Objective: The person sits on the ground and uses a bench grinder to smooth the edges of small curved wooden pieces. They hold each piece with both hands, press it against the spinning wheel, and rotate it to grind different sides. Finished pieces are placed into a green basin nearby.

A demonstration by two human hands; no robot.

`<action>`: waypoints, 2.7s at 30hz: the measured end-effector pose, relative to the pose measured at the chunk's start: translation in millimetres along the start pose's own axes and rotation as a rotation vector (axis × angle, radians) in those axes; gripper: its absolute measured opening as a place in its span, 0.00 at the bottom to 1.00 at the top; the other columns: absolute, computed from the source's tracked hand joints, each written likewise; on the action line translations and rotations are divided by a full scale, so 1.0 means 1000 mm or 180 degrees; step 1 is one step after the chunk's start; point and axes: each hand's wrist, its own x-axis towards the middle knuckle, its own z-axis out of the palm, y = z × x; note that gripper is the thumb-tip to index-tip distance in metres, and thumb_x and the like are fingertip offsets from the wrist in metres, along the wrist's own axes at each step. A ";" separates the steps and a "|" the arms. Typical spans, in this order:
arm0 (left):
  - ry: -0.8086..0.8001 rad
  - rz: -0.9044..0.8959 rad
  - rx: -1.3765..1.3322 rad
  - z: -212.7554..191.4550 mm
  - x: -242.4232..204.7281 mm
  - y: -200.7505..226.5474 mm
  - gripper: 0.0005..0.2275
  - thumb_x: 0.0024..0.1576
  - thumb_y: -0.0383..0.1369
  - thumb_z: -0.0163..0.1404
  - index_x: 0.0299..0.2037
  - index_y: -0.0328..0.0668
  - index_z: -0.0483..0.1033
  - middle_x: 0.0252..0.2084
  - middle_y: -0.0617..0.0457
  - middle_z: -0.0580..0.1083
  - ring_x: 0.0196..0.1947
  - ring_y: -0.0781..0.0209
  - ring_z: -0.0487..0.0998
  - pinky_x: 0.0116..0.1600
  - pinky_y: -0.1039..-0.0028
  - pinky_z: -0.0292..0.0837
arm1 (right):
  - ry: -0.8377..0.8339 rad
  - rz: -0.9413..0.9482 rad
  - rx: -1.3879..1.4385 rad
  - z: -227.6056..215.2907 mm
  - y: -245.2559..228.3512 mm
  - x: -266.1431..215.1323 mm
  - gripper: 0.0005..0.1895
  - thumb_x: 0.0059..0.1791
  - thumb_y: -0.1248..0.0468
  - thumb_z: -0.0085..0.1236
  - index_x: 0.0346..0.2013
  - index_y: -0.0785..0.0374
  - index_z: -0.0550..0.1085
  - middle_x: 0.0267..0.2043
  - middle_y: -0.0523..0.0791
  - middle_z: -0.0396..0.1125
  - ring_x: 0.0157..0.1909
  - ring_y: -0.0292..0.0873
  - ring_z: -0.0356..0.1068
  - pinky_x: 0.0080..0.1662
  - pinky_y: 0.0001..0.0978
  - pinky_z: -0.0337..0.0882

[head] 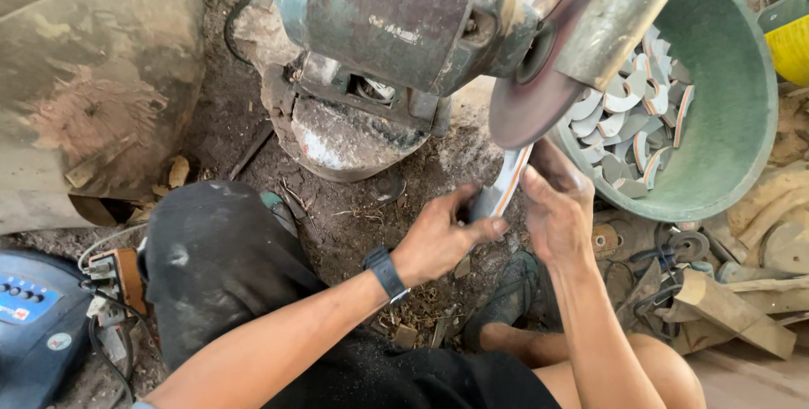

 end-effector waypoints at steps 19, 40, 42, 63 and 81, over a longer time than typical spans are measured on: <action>0.0035 -0.0112 -0.0435 -0.003 0.039 0.019 0.27 0.52 0.44 0.59 0.56 0.29 0.73 0.46 0.45 0.79 0.44 0.59 0.79 0.50 0.70 0.74 | 0.0173 0.0002 0.0142 -0.020 0.011 0.045 0.26 0.47 0.74 0.59 0.61 0.75 0.70 0.57 0.49 0.72 0.58 0.41 0.70 0.65 0.36 0.66; -0.0097 -0.0209 -0.0421 -0.003 -0.009 -0.008 0.38 0.51 0.44 0.60 0.67 0.26 0.60 0.55 0.36 0.76 0.50 0.53 0.79 0.53 0.65 0.77 | 0.0019 0.0050 -0.0111 0.006 0.005 -0.008 0.34 0.49 0.71 0.61 0.67 0.81 0.61 0.70 0.57 0.62 0.69 0.48 0.64 0.71 0.41 0.60; -0.0148 -0.0080 -0.0215 -0.005 -0.020 -0.014 0.38 0.52 0.44 0.60 0.68 0.25 0.60 0.59 0.34 0.74 0.57 0.50 0.77 0.60 0.63 0.72 | -0.0012 0.0034 -0.0098 0.009 0.005 -0.020 0.37 0.48 0.71 0.62 0.68 0.82 0.59 0.71 0.58 0.60 0.71 0.49 0.62 0.72 0.42 0.59; -0.0154 0.0203 0.0080 -0.013 0.012 -0.008 0.39 0.51 0.48 0.59 0.68 0.26 0.62 0.62 0.31 0.72 0.62 0.45 0.75 0.64 0.60 0.69 | -0.0159 -0.0155 0.0082 0.004 -0.001 0.002 0.41 0.47 0.68 0.67 0.71 0.79 0.60 0.72 0.55 0.61 0.71 0.47 0.62 0.73 0.42 0.60; -0.0372 -0.0236 -0.0213 -0.015 0.012 -0.021 0.41 0.49 0.46 0.60 0.69 0.27 0.58 0.58 0.32 0.74 0.56 0.44 0.78 0.60 0.60 0.74 | 0.0050 0.0078 -0.0081 -0.001 0.008 0.001 0.37 0.47 0.74 0.63 0.69 0.79 0.60 0.71 0.59 0.61 0.73 0.51 0.62 0.73 0.48 0.62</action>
